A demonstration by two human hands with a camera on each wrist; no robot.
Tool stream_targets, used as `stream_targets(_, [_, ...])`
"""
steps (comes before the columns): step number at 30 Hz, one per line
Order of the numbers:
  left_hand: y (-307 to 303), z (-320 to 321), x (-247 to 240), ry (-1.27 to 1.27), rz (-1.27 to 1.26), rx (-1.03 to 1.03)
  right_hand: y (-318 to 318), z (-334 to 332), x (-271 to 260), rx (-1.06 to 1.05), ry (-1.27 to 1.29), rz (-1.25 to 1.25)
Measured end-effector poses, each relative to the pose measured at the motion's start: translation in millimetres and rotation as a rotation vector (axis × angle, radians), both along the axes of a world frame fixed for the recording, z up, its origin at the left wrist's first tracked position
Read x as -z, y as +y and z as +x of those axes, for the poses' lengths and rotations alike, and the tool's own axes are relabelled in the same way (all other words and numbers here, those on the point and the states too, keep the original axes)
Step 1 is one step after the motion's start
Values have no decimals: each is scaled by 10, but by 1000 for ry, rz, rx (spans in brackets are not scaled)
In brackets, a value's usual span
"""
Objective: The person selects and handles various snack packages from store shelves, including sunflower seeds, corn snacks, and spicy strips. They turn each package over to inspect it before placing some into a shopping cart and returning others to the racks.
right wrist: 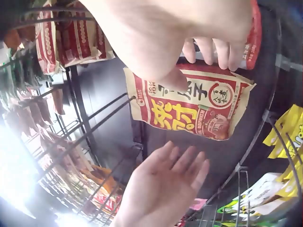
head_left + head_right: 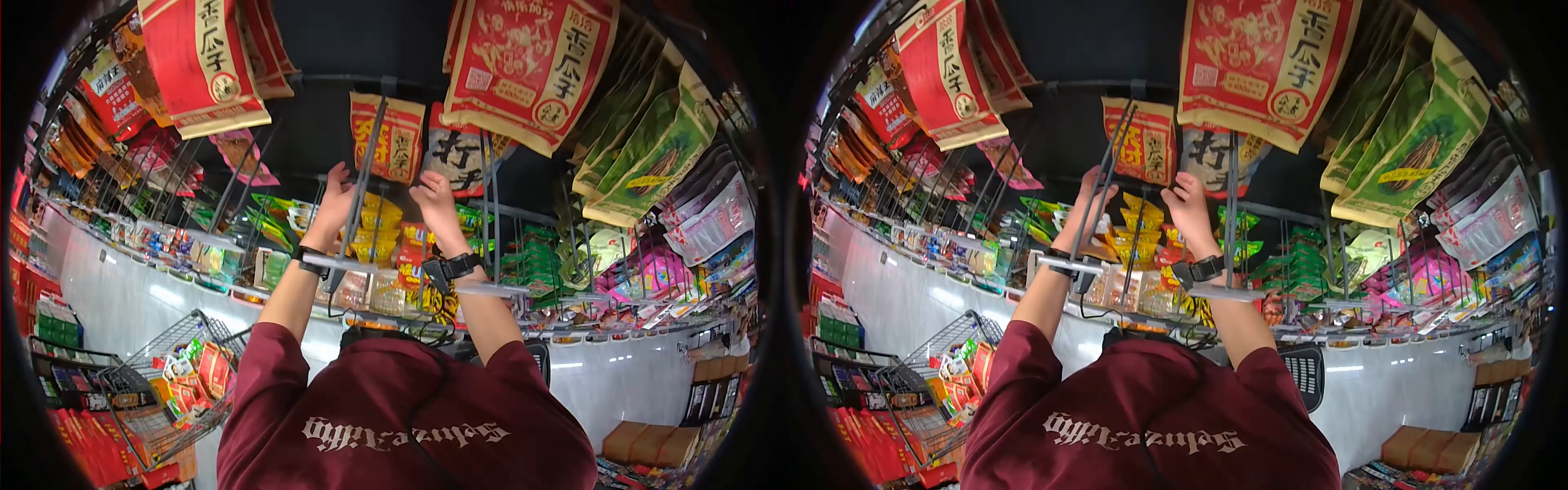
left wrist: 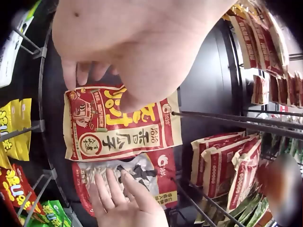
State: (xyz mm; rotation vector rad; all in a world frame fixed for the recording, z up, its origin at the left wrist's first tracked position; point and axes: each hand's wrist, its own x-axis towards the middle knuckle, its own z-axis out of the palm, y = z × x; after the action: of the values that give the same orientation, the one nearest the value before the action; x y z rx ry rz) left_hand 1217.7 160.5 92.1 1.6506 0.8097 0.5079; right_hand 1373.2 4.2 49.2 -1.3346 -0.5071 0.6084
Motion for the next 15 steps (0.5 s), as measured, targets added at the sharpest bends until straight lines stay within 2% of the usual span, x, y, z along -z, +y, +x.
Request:
stream_targets(3, [376, 285, 417, -98, 140, 38, 260, 157, 208, 8, -135, -37])
stream_targets(5, [493, 415, 489, -147, 130, 34, 389, 246, 282, 4, -173, 22])
stream_targets(8, [586, 486, 565, -266, 40, 154, 450, 271, 320, -18, -197, 18])
stream_targets(11, [476, 363, 407, -180, -55, 106, 392, 280, 250, -11, -275, -2])
stream_targets(15, [396, 150, 198, -122, -132, 114, 263, 193, 68, -30, -89, 64])
